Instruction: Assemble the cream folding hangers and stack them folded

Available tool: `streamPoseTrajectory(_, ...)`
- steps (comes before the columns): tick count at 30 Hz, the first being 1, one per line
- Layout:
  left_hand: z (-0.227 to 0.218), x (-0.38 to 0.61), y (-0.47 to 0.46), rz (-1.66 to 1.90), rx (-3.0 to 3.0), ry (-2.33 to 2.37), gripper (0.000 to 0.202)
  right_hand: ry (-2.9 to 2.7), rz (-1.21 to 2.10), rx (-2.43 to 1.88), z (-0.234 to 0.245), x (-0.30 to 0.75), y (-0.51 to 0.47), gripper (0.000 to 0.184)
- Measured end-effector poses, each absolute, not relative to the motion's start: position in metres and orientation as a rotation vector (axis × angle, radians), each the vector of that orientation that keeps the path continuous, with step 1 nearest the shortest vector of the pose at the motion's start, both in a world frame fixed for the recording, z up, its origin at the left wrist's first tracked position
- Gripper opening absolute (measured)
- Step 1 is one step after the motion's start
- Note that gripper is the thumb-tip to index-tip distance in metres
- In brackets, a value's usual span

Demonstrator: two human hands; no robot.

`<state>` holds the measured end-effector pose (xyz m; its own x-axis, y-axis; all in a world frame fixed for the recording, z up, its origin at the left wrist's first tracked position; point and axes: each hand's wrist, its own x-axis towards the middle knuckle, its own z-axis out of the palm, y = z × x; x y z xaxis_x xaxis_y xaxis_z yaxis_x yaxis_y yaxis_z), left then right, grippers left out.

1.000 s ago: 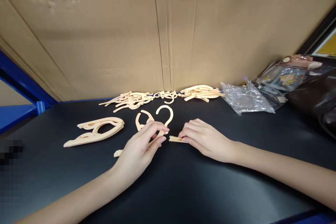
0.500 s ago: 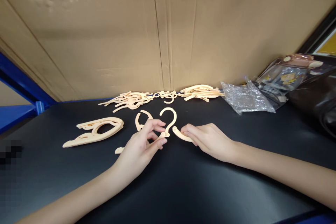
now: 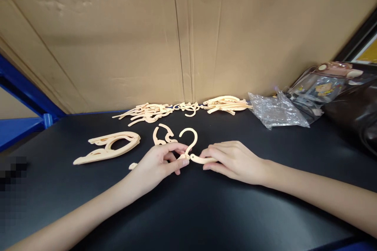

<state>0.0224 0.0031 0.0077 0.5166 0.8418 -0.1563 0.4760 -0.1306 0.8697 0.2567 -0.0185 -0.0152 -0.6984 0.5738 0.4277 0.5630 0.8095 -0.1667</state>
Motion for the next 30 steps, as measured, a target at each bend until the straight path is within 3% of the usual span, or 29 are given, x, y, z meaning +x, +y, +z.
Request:
streamPoseTrajectory(16,0.0156,0.0143,0.0076,0.245,1.654,0.891,0.03,-2.559,-0.092,-0.708,-0.015,0.2562,-0.0157,0.017)
streamPoseTrajectory(30,0.0145,0.0156,0.0079,0.253,1.561,0.875,0.027,-2.474,-0.321,-0.566,-0.0144,0.2542,-0.0184,0.018)
